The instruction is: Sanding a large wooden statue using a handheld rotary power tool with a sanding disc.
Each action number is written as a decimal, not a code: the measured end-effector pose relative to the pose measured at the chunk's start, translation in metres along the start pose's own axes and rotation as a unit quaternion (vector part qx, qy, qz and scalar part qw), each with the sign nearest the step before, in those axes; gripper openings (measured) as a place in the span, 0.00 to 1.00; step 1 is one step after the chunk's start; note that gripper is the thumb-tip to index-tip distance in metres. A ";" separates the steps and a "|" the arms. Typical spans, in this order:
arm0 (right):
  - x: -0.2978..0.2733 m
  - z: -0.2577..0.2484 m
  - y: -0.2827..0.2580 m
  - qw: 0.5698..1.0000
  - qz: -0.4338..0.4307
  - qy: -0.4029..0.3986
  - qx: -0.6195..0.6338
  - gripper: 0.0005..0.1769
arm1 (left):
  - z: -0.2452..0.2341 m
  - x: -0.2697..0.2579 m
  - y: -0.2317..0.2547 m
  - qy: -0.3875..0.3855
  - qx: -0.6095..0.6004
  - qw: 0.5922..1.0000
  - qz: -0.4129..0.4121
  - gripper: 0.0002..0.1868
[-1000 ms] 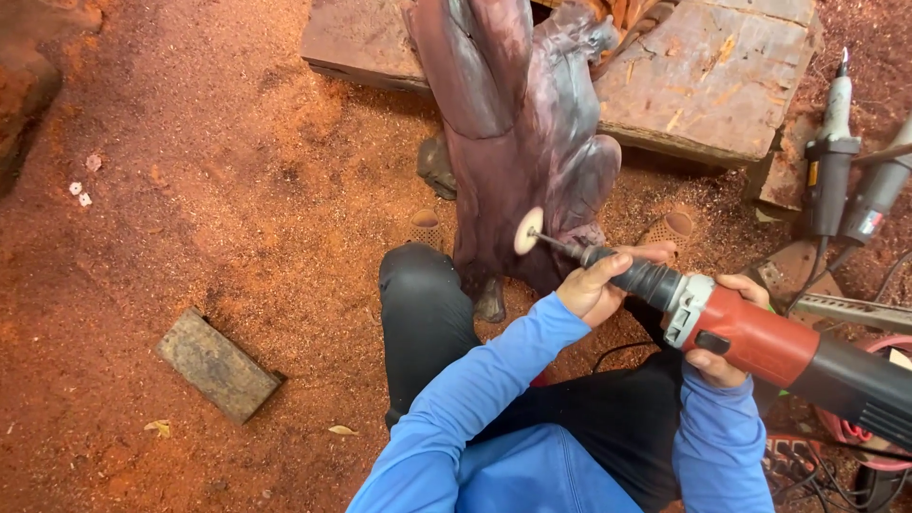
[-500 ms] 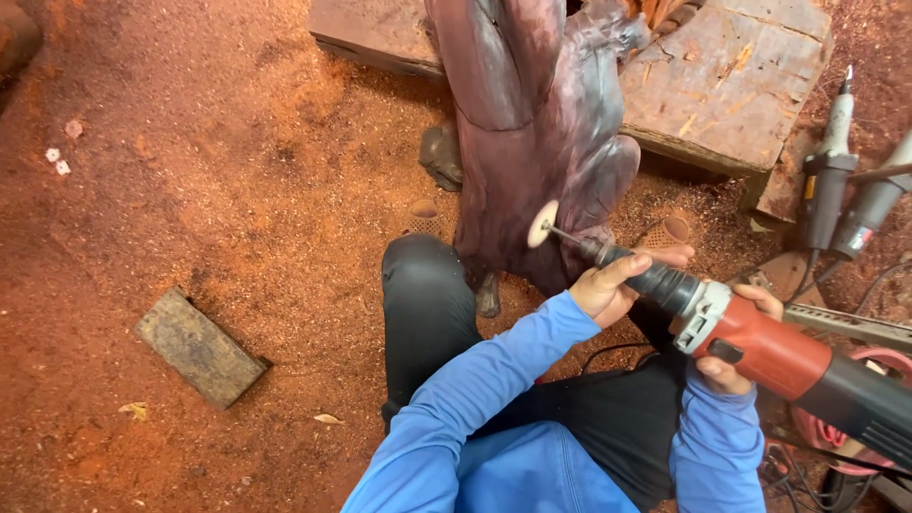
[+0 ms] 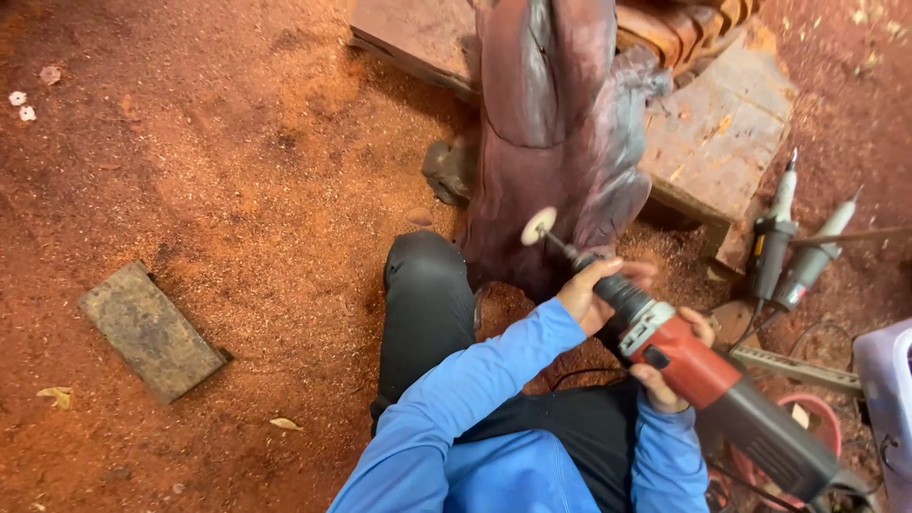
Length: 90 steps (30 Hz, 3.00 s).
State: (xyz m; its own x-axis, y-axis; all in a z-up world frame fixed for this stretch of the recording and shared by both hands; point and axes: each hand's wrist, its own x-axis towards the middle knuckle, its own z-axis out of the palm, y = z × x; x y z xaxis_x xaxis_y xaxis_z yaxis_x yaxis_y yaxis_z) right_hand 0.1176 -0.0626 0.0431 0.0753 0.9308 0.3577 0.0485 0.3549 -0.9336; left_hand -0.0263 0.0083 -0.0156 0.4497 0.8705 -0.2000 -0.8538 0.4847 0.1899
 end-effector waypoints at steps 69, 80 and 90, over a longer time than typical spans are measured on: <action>0.088 0.250 -0.079 0.916 0.173 0.098 0.349 0.52 | 0.135 0.088 0.247 0.116 0.756 0.621 -0.171 0.12; 0.092 0.246 -0.064 0.930 0.164 0.094 0.315 0.53 | 0.156 0.083 0.252 0.122 0.712 0.669 -0.173 0.13; 0.082 0.238 -0.066 0.927 0.177 0.076 0.323 0.52 | 0.129 0.085 0.247 0.141 0.743 0.634 -0.160 0.11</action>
State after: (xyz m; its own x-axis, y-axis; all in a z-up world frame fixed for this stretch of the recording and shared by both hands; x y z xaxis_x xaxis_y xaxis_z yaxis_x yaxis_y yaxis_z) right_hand -0.1164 0.0109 0.1296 0.1150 0.9931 -0.0211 -0.6080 0.0535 -0.7921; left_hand -0.1654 0.2130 0.1380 0.2935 0.7586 -0.5817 0.5550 0.3602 0.7498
